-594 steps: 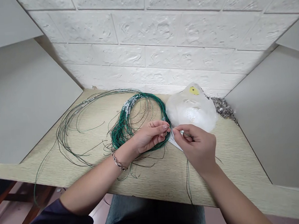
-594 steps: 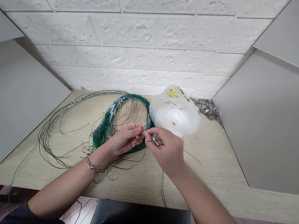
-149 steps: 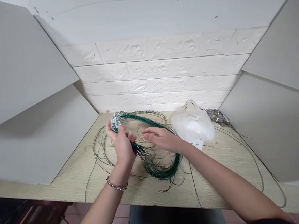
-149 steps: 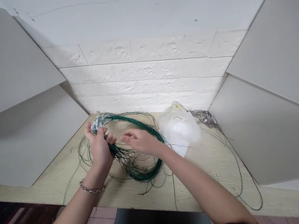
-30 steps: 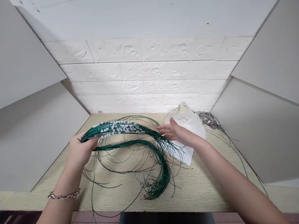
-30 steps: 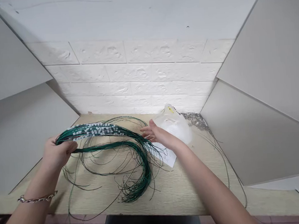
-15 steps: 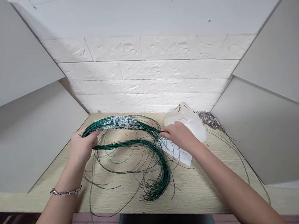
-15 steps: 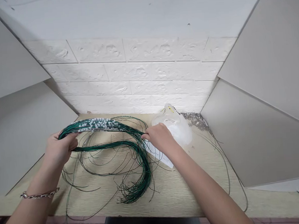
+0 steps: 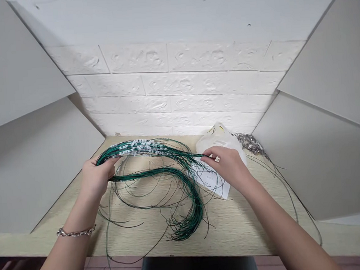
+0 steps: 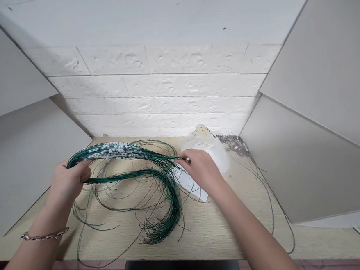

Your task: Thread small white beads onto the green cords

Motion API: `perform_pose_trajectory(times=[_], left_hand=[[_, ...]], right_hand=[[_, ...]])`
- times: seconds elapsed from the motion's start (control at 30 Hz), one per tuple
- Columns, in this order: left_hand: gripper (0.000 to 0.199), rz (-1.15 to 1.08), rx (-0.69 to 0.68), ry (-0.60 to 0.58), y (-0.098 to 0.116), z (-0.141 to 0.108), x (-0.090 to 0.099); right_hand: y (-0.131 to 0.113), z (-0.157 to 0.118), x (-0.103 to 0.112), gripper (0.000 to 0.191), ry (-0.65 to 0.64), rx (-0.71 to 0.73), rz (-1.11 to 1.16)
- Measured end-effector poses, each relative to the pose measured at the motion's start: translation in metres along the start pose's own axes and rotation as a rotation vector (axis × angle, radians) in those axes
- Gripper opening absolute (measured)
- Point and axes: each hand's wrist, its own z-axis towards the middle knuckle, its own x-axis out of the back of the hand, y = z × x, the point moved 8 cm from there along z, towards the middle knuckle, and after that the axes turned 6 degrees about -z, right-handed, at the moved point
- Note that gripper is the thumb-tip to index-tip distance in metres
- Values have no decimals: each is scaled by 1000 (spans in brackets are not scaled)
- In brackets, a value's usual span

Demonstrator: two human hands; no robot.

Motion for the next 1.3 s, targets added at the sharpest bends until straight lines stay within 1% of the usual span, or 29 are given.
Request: perform_pose_trajectory(times=[0.07,0.13,0.27,0.33,0.4,0.43,0.47,0.5,0.57,0.63,0.7,0.8,0.9,0.97,1.03,1.13,1.2,1.23,1.3], left_hand=[[37,-117,90,47,-8,-1,3],[38,-171,132,67,-13,-1,5],[37,-206,149,72,-17,-2,4],[35,-229,149,64,-19,-2,3],[33,-250,149,46,-21,-3,1],[32,-257,152,37,-22,-3,0],[31,-263,158,31,-23,-3,-1],[30,-268,165,27,-24,-3,-1],[28,-277,178,27,-25,-3,-2],[27,-292,183,37,-24,-2,-3],[24,-316,189,61,-24,0,-3],[17,-346,207,92,-25,2,-3],[14,-347,233,87,-28,3,-4],[13,-351,244,80,-30,2,-5],[13,-367,237,83,-29,2,-6],[14,-392,215,79,-27,3,-6],[15,-398,205,67,-27,3,-6],[16,-401,203,59,-27,3,-7],[15,-412,206,39,-27,2,-8]], right_hand=[[2,-1,3,13,-6,-23,19],[6,-2,2,13,-40,-85,66],[20,-5,-9,22,-165,-221,198],[26,-7,-19,26,-237,-277,332],[29,-8,-26,27,-267,-290,491],[30,-7,-26,26,-244,-282,547],[30,-7,-24,25,-189,-265,565],[30,-6,-18,23,-103,-238,539],[26,-8,-2,19,95,-145,386],[15,-12,13,15,252,-9,208],[6,-17,23,13,353,99,106],[7,-22,35,11,438,139,48],[16,-23,37,13,401,108,-8],[26,-23,37,16,354,44,-48],[43,-25,37,19,308,-70,-47],[75,-30,38,23,286,-287,36],[94,-30,37,26,259,-395,68],[102,-28,34,27,226,-425,61],[110,-21,23,27,108,-433,-3]])
